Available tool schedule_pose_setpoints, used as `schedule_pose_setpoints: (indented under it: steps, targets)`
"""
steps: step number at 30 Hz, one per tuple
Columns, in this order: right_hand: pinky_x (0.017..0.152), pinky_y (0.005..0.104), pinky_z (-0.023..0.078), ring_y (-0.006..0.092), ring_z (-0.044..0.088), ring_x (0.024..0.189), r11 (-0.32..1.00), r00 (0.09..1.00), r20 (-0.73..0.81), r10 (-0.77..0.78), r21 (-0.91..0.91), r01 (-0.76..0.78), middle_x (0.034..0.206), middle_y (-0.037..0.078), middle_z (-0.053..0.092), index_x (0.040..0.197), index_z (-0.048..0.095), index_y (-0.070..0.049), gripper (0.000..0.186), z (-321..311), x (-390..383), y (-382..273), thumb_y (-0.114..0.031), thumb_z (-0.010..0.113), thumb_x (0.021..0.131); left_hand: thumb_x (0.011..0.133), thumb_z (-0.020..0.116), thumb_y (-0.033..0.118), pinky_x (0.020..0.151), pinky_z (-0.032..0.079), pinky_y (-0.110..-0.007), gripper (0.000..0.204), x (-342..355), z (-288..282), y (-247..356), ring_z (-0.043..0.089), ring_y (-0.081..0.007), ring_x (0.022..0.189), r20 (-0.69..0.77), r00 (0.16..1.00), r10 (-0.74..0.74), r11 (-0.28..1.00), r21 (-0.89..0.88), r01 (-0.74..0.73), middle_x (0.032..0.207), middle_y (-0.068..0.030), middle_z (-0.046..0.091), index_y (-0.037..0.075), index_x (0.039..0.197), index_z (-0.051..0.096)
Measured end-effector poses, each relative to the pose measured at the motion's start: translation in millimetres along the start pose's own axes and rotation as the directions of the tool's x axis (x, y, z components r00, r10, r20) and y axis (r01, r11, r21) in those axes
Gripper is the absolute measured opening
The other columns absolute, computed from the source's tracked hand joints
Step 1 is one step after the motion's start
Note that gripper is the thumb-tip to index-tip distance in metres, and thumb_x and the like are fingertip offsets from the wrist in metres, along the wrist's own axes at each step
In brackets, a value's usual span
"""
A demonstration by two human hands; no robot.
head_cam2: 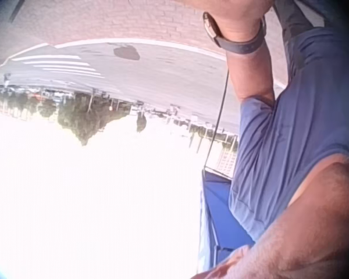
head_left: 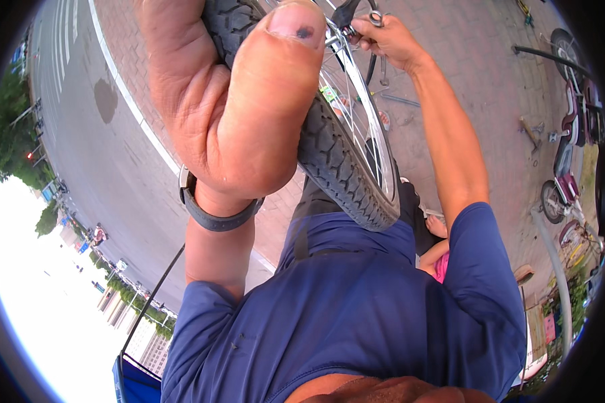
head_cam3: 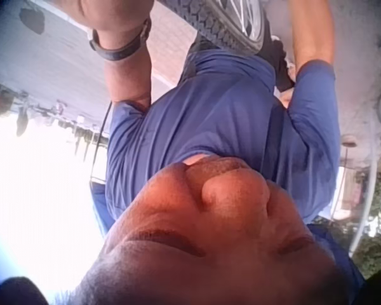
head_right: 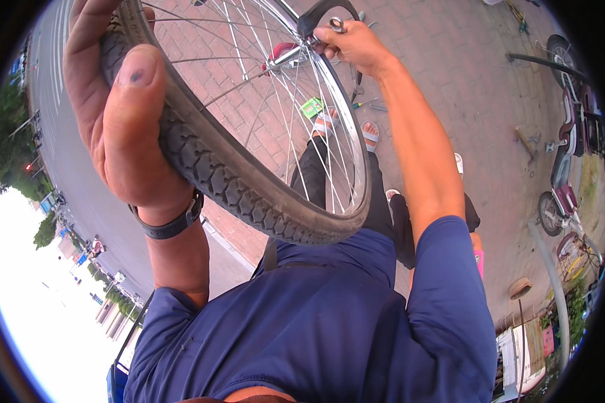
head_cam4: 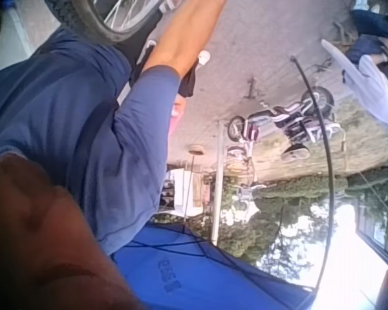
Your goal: The person retrieves a wrench and a small green box from a cluttered shelf, then walks to a bicycle on the sidewalk. They use the wrench to loosen the rear wheel axle, remove the wheel, and detach the tire from the rim. The person then opens the green box and removes a new inner tube, preparing to install it.
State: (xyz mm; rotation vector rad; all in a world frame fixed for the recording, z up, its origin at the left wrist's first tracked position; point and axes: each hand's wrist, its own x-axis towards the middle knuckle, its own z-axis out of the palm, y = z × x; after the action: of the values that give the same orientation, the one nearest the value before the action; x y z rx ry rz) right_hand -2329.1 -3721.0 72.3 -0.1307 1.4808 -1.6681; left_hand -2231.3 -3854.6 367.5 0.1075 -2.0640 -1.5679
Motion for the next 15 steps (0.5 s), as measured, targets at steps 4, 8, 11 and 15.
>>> schedule_pose_setpoints:
  steps: [4, 8, 11, 15]
  targets:
    - [0.049, 0.0176, 0.036, 0.0019, 0.054, 0.067, 0.998, 0.998, 0.046, -0.048, 0.035, 0.047, 0.091, 0.005, 0.071, 0.109, 0.070, 0.000, 0.032, 4, -18, -12, -0.030, 0.068, 0.096, 0.087, 0.068, 0.036, 0.119, 0.021, -0.045, 0.064, -2, -3, -2, 0.027, -0.0328, 0.149, -0.009, 1.000, 0.007, 1.000, 0.004, -0.007, 0.158, -0.0273, 0.027, -0.003, 0.135, 0.054]
    - [0.049, 0.0166, 0.037, 0.0015, 0.055, 0.071, 0.994, 0.994, -0.037, 0.103, -0.036, -0.104, 0.096, 0.006, 0.072, 0.125, 0.066, 0.002, 0.039, 0, -1, -8, -0.024, 0.068, 0.096, 0.087, 0.067, 0.036, 0.119, 0.021, -0.045, 0.063, -1, -2, -3, 0.026, -0.0330, 0.149, 0.005, 1.000, 0.021, 1.000, 0.003, -0.021, 0.158, -0.0277, 0.028, -0.003, 0.134, 0.055]
    - [0.049, 0.0169, 0.036, 0.0017, 0.054, 0.068, 1.000, 1.000, 0.018, 0.007, -0.028, -0.006, 0.094, 0.006, 0.071, 0.116, 0.068, 0.001, 0.034, -6, -3, 4, -0.027, 0.068, 0.096, 0.087, 0.067, 0.036, 0.119, 0.021, -0.045, 0.063, 0, -3, -4, 0.026, -0.0331, 0.149, 0.011, 0.999, 0.037, 0.999, 0.009, -0.038, 0.158, -0.0280, 0.028, -0.003, 0.134, 0.055]
    - [0.050, 0.0181, 0.037, 0.0024, 0.054, 0.067, 0.996, 0.999, -0.001, 0.044, 0.077, -0.044, 0.091, 0.005, 0.070, 0.102, 0.068, -0.003, 0.025, 6, -22, -18, -0.027, 0.069, 0.096, 0.087, 0.067, 0.036, 0.119, 0.021, -0.045, 0.063, 0, -6, -9, 0.026, -0.0332, 0.149, 0.026, 0.996, 0.083, 0.995, 0.046, -0.084, 0.157, -0.0284, 0.028, -0.004, 0.134, 0.055]
